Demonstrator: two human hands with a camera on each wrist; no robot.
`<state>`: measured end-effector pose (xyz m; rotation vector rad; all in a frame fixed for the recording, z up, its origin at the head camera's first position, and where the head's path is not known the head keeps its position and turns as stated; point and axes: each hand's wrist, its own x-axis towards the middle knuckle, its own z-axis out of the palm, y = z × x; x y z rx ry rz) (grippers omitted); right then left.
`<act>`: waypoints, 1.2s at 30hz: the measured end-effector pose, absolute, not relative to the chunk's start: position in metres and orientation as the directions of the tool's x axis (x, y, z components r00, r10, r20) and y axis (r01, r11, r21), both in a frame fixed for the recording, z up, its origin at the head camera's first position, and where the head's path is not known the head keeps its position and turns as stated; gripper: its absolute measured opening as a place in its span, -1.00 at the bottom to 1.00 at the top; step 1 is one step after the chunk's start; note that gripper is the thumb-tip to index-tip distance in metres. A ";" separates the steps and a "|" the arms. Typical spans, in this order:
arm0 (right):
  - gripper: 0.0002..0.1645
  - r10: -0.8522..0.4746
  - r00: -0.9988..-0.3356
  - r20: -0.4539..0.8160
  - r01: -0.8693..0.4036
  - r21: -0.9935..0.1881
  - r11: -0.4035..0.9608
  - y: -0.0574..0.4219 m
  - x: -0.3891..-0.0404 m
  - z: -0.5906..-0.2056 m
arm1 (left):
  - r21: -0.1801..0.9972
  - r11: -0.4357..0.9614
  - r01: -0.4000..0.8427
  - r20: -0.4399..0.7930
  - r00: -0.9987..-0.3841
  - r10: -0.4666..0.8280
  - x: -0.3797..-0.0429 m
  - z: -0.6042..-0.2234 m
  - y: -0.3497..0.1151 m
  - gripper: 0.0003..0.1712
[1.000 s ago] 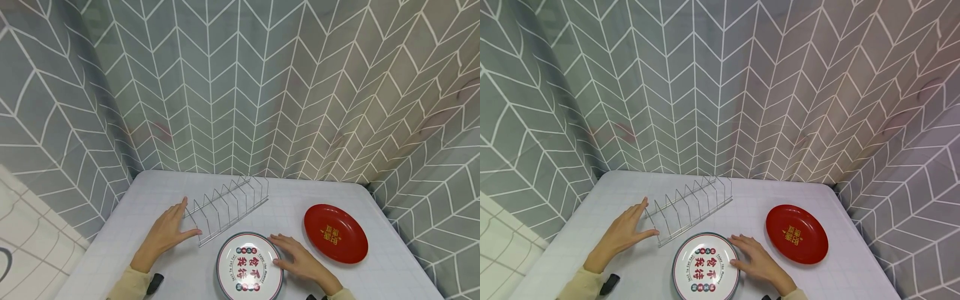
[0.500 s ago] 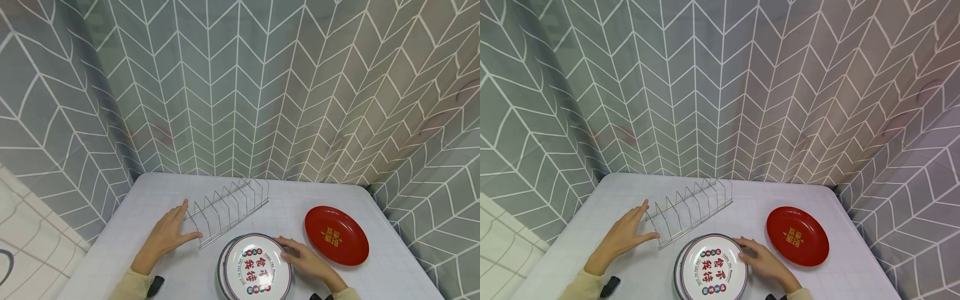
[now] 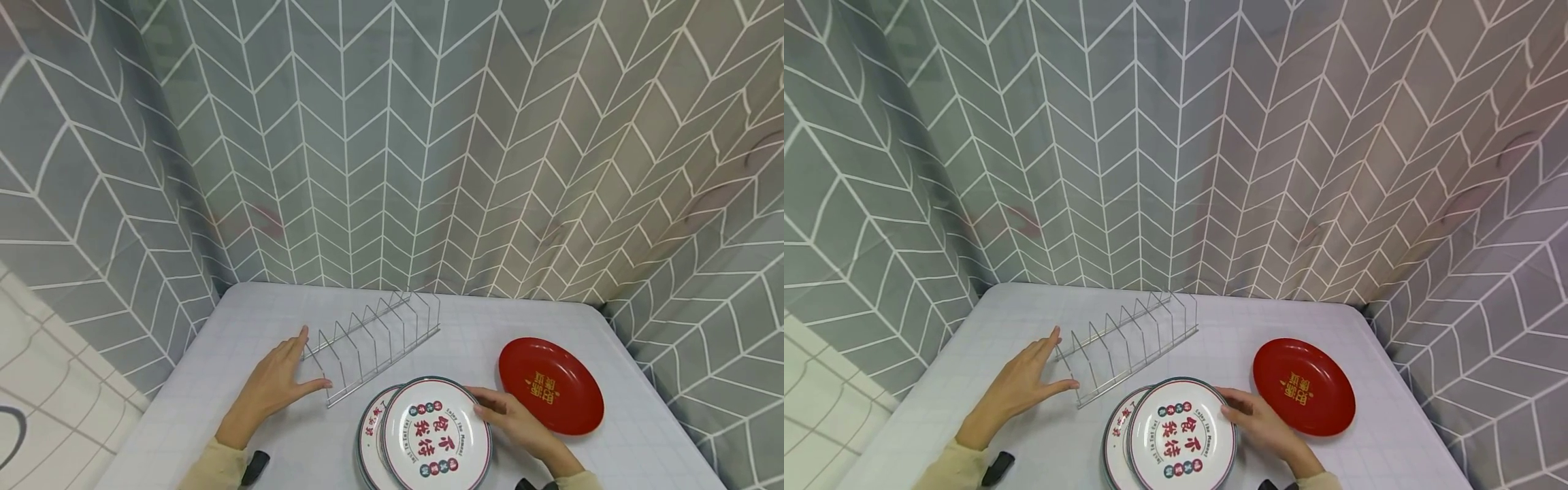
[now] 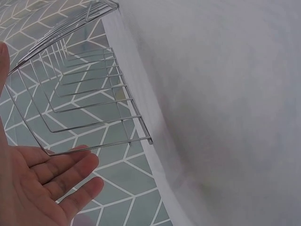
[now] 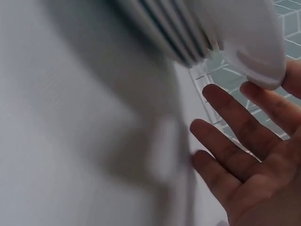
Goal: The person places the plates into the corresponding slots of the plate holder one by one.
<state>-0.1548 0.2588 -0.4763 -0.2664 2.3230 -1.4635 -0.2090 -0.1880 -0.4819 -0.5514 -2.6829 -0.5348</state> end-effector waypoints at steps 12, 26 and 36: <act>-0.30 -0.387 -0.886 -0.255 0.222 -0.966 0.130 0.274 -0.152 -0.463 | 0.294 0.855 0.428 0.397 -0.868 0.299 -0.209 -0.481 -0.187 0.33; -0.33 -0.214 -0.976 0.029 -0.080 -0.968 0.236 0.266 -0.144 -0.424 | 0.299 0.852 0.430 0.400 -0.867 0.298 -0.209 -0.482 -0.187 0.31; -0.37 -0.138 -0.985 0.101 -0.138 -0.948 0.286 0.250 -0.151 -0.397 | 0.315 0.848 0.427 0.411 -0.866 0.284 -0.209 -0.482 -0.186 0.26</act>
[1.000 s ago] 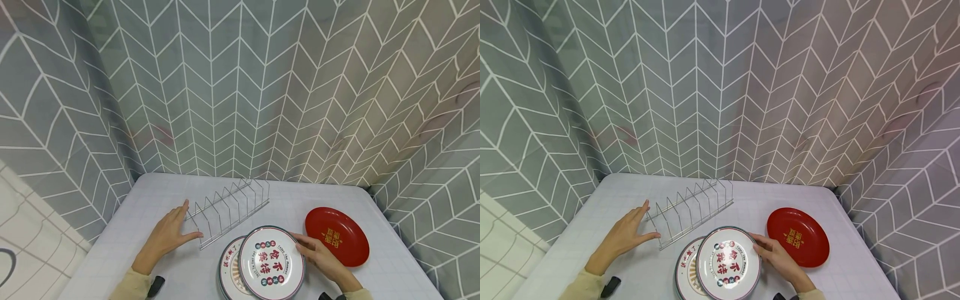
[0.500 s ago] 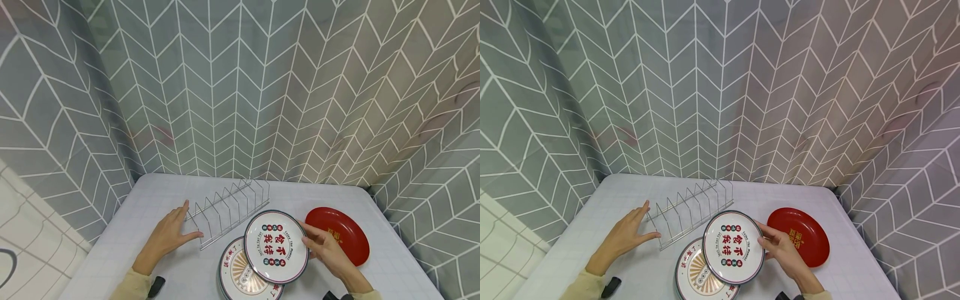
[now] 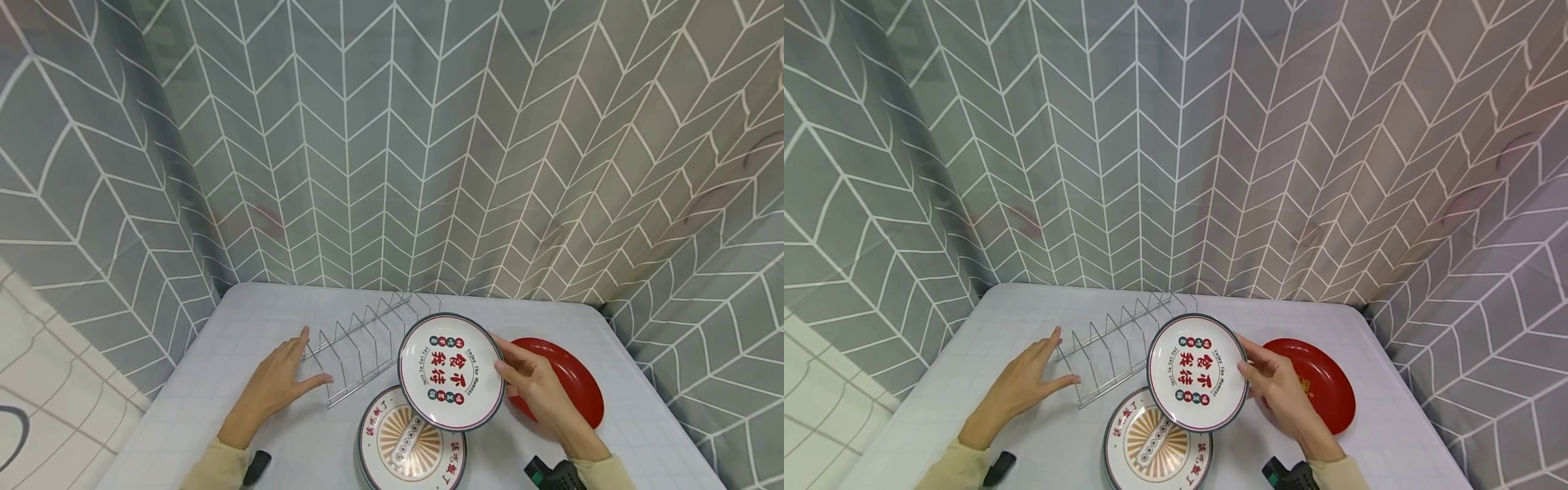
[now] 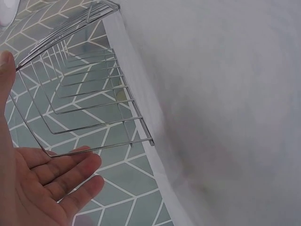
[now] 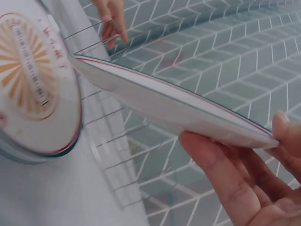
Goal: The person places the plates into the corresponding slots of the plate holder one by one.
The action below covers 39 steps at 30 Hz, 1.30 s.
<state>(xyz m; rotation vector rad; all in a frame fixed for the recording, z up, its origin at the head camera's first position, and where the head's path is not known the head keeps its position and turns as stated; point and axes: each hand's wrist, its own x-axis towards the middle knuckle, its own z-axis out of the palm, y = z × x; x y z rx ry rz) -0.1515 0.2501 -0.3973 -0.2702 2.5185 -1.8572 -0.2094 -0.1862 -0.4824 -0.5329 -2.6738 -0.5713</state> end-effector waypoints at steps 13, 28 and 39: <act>-0.39 -0.126 -0.984 0.126 -0.151 -0.966 0.212 0.192 -0.194 -0.358 | 0.359 0.841 0.404 0.388 -0.884 0.260 -0.210 -0.486 -0.187 0.24; -0.40 -0.192 -0.969 0.158 -0.192 -0.965 0.177 0.130 -0.227 -0.359 | 0.353 0.848 0.397 0.388 -0.886 0.253 -0.211 -0.486 -0.182 0.26; -0.44 -0.242 -0.951 0.190 -0.247 -0.942 0.228 0.096 -0.230 -0.369 | 0.369 0.849 0.378 0.365 -0.899 0.241 -0.209 -0.483 -0.183 0.28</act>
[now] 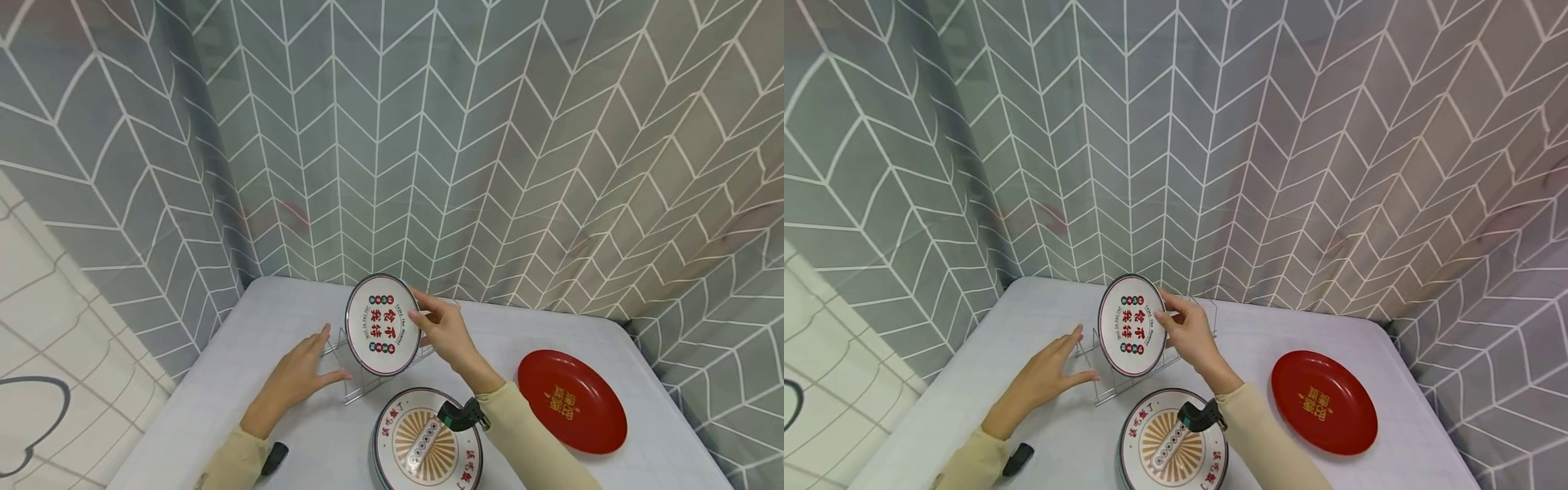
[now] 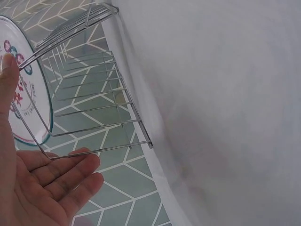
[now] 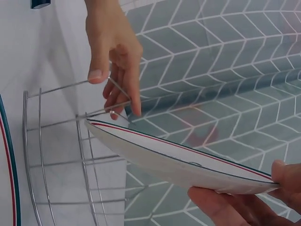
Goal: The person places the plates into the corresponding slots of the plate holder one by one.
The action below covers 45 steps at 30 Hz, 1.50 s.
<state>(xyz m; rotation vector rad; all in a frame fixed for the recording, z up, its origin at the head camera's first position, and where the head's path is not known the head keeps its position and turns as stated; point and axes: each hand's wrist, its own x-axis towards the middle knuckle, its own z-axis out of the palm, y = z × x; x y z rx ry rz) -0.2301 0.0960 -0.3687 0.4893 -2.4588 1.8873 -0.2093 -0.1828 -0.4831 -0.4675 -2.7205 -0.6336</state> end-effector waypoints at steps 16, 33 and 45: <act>-0.46 -0.271 -0.938 0.216 -0.285 -0.926 0.249 0.058 -0.226 -0.391 | 0.372 0.848 0.378 0.366 -0.899 0.241 -0.209 -0.482 -0.181 0.26; -0.46 -0.327 -0.920 0.213 -0.320 -0.892 0.320 0.050 -0.200 -0.378 | 0.371 0.843 0.390 0.367 -0.895 0.252 -0.207 -0.481 -0.179 0.27; -0.44 -0.355 -0.912 0.206 -0.319 -0.901 0.295 0.049 -0.200 -0.374 | 0.375 0.843 0.385 0.363 -0.898 0.249 -0.208 -0.480 -0.181 0.27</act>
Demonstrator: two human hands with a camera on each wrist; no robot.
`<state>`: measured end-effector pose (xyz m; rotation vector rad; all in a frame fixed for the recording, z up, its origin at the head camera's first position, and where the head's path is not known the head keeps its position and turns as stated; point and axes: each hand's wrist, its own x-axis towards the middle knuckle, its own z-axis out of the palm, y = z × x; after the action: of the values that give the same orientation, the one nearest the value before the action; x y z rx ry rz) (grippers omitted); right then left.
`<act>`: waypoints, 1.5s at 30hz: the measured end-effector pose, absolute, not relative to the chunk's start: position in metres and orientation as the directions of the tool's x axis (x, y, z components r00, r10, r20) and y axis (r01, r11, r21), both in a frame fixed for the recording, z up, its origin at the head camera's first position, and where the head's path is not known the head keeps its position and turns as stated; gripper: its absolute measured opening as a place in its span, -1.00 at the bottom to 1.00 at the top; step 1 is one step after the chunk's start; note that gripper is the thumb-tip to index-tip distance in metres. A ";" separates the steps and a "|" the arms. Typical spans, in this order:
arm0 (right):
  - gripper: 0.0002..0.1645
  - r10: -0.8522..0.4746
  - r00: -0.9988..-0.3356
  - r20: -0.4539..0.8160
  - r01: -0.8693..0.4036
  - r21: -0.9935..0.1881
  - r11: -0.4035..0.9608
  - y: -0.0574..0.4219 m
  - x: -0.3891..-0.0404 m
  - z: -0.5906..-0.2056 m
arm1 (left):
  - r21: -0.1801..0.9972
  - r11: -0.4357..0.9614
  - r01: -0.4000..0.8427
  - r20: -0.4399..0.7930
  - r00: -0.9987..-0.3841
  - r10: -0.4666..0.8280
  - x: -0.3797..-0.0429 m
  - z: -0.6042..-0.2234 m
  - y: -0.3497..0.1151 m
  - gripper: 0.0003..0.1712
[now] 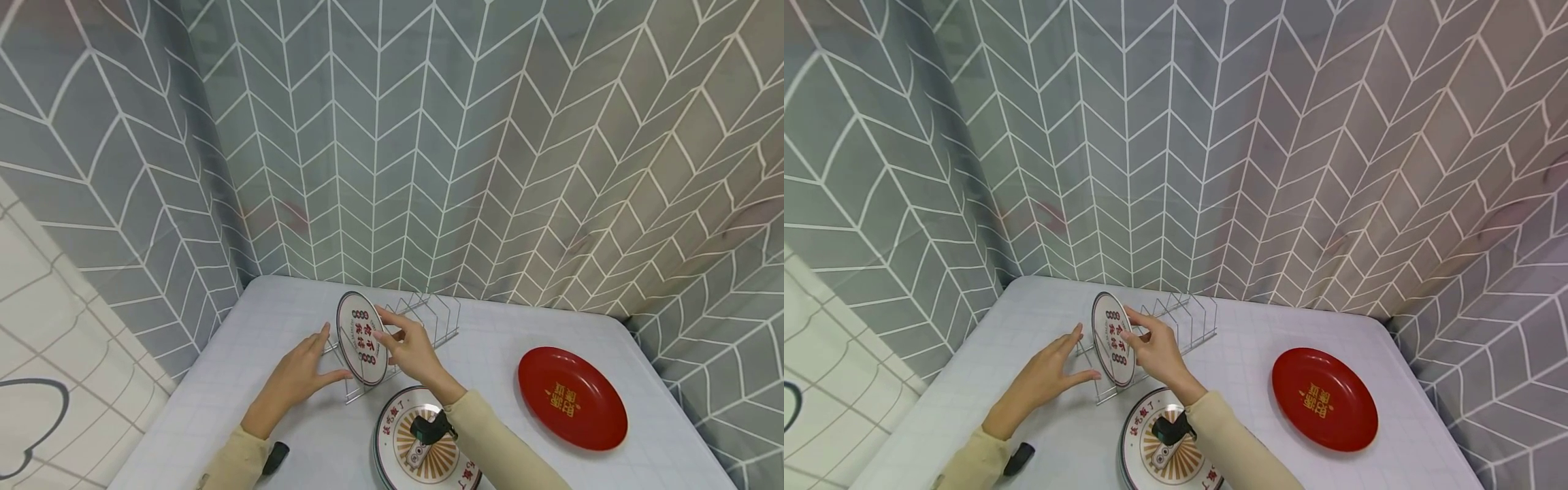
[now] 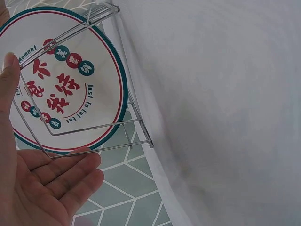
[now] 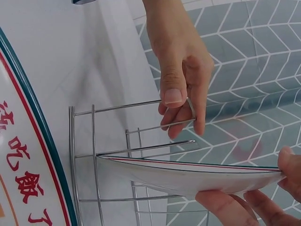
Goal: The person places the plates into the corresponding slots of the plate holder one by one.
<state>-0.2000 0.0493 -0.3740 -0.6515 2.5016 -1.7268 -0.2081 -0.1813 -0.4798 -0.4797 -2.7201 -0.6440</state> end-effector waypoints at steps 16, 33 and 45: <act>-0.43 -0.354 -0.914 0.198 -0.312 -0.902 0.299 0.050 -0.206 -0.386 | 0.373 0.845 0.382 0.357 -0.900 0.249 -0.207 -0.479 -0.180 0.26; -0.43 -0.219 -0.957 0.192 -0.226 -0.963 0.147 0.109 -0.190 -0.390 | 0.329 0.841 0.430 0.414 -0.866 0.281 -0.210 -0.477 -0.186 0.25; -0.34 -0.243 -0.935 0.258 -0.310 -0.928 0.208 0.140 -0.170 -0.403 | 0.362 0.835 0.415 0.388 -0.881 0.270 -0.210 -0.481 -0.183 0.26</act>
<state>-0.1699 0.1395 -0.4027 -0.5691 2.4837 -1.9309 -0.2096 -0.1828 -0.4813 -0.5179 -2.6928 -0.6358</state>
